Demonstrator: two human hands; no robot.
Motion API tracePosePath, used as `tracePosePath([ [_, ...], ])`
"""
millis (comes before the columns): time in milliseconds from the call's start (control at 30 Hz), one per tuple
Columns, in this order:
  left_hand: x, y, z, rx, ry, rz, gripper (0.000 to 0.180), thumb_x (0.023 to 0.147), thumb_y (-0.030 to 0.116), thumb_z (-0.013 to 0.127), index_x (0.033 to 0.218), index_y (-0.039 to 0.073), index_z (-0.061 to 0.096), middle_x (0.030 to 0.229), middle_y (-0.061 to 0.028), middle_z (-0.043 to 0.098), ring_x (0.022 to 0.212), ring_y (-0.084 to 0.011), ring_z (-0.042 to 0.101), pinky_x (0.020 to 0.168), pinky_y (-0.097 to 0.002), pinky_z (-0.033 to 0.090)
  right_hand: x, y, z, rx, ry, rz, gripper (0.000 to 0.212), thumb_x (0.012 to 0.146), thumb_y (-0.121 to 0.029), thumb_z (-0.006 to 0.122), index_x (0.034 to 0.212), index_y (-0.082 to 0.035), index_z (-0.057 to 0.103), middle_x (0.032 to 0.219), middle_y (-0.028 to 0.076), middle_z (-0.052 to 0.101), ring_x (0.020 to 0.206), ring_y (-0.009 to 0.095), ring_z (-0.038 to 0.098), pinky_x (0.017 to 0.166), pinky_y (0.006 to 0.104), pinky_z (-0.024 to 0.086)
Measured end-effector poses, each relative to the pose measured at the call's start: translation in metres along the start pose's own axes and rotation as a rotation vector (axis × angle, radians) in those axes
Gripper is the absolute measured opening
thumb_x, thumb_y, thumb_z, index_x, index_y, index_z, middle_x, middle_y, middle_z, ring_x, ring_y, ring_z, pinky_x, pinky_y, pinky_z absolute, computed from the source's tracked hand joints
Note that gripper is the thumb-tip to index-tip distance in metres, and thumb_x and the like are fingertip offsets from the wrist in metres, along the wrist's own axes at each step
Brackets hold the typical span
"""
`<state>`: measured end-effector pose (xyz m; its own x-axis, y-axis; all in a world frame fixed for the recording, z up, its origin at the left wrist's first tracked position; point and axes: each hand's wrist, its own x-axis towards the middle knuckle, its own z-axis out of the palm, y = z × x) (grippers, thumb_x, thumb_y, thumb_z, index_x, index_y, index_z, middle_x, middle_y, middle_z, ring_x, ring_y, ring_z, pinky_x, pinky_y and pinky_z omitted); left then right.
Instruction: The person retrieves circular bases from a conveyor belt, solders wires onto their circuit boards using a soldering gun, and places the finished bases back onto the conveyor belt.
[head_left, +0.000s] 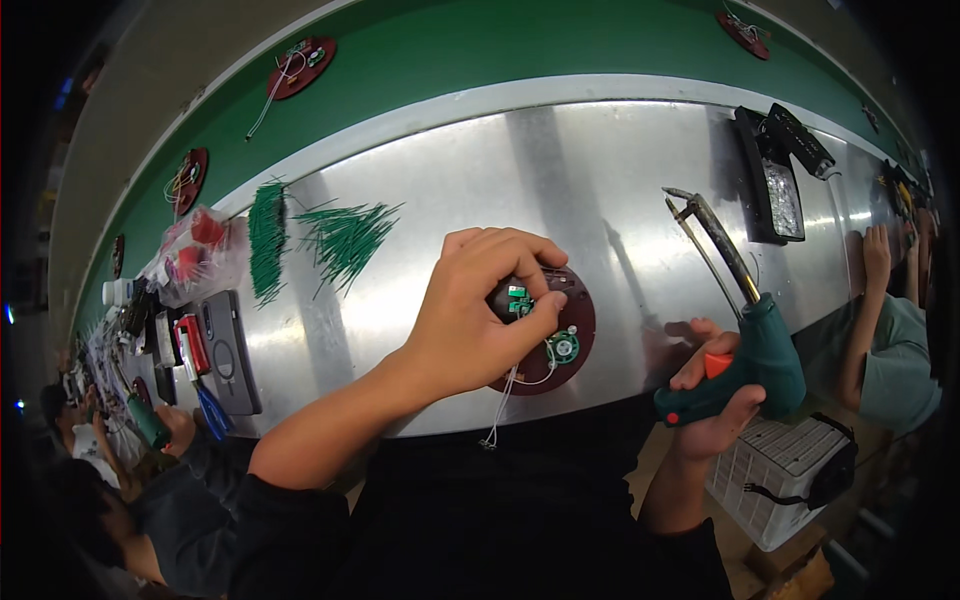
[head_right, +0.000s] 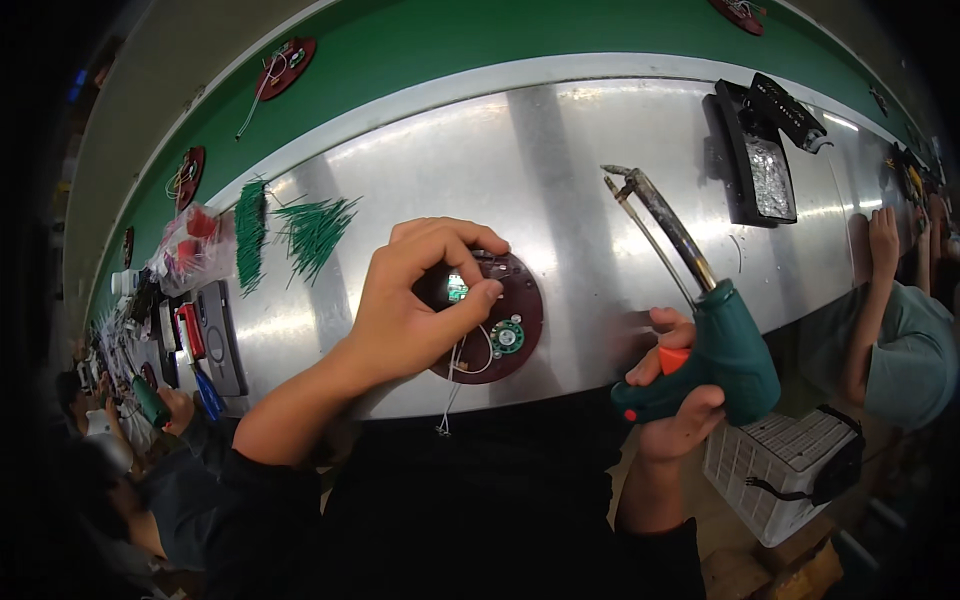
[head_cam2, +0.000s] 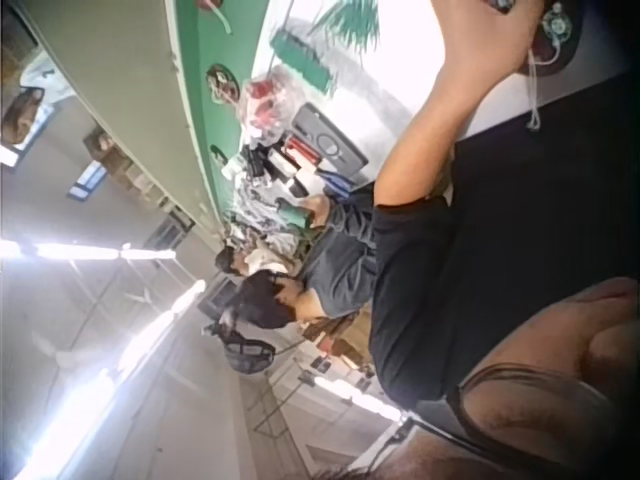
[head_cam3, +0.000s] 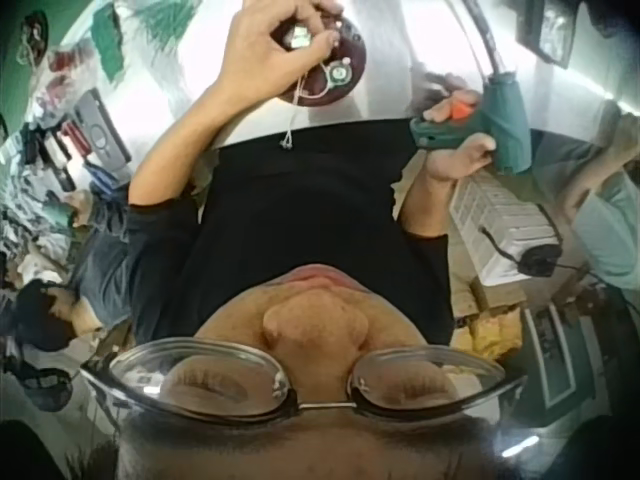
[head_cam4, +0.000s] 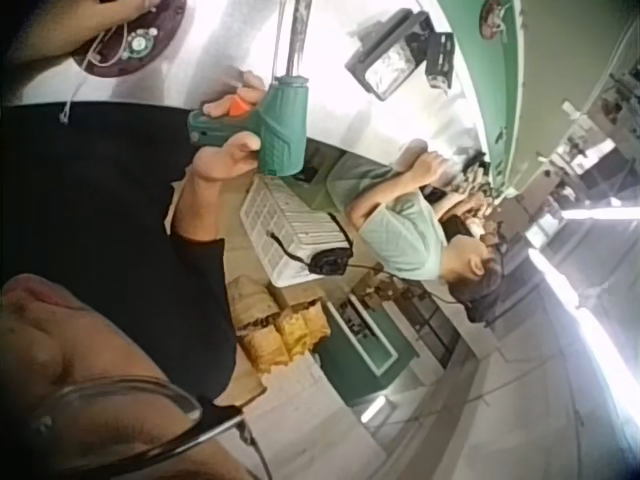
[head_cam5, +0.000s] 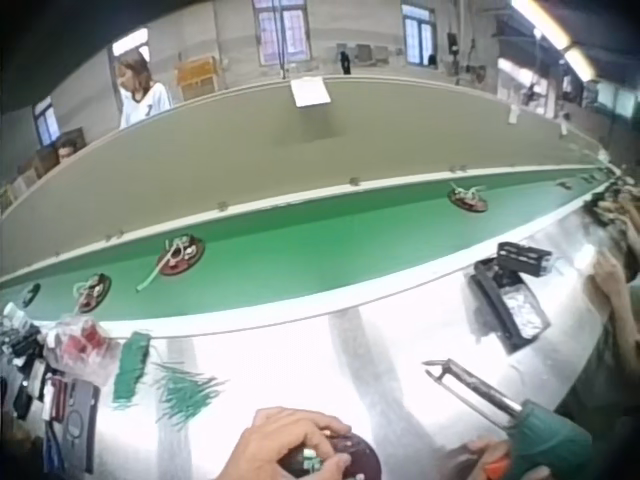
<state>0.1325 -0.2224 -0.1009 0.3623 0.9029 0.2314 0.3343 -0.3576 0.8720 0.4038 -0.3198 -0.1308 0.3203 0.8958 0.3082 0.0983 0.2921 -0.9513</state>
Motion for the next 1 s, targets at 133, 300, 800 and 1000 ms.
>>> tracePosePath([
  [133, -0.001, 0.001, 0.004, -0.020, 0.031, -0.023, 0.017, 0.080, 0.006, 0.081, 0.080, 0.008, 0.064, 0.112, -0.0063, 0.079, 0.105, -0.0244, 0.068, 0.106, -0.0406, 0.042, -0.008, -0.016, -0.008, -0.093, -0.027, 0.038, 0.097, 0.101, -0.083, 0.043, 0.123, 0.011, 0.056, 0.072, 0.005, 0.058, 0.064, 0.014, 0.060, 0.091, 0.0351, 0.055],
  [300, 0.000, 0.001, 0.007, -0.014, 0.061, -0.018, 0.020, 0.078, 0.006, 0.080, 0.077, 0.009, 0.060, 0.107, -0.0046, 0.079, 0.101, -0.0248, 0.071, 0.105, -0.0423, 0.042, -0.025, -0.022, -0.016, -0.167, -0.124, 0.165, 0.106, 0.090, -0.089, 0.055, 0.126, 0.011, 0.065, 0.075, 0.006, 0.067, 0.065, 0.015, 0.065, 0.064, 0.0267, 0.054],
  [800, 0.004, 0.002, 0.008, 0.012, 0.066, -0.032, 0.019, 0.078, 0.006, 0.078, 0.076, 0.009, 0.059, 0.105, -0.0048, 0.079, 0.097, -0.0232, 0.071, 0.105, -0.0406, 0.042, -0.015, -0.022, -0.002, -0.191, -0.209, 0.096, 0.075, 0.097, -0.076, 0.064, 0.075, -0.005, 0.074, 0.064, -0.002, 0.067, 0.076, 0.025, 0.072, 0.101, 0.0528, 0.055],
  [1000, 0.004, 0.003, 0.005, 0.001, -0.002, -0.079, 0.014, 0.080, 0.005, 0.079, 0.079, 0.007, 0.065, 0.113, -0.0067, 0.079, 0.111, -0.0239, 0.064, 0.105, -0.0382, 0.042, -0.012, -0.019, -0.002, -0.217, -0.245, 0.033, 0.072, 0.097, -0.073, 0.065, 0.074, -0.005, 0.074, 0.065, -0.002, 0.068, 0.071, 0.025, 0.072, 0.101, 0.0524, 0.056],
])
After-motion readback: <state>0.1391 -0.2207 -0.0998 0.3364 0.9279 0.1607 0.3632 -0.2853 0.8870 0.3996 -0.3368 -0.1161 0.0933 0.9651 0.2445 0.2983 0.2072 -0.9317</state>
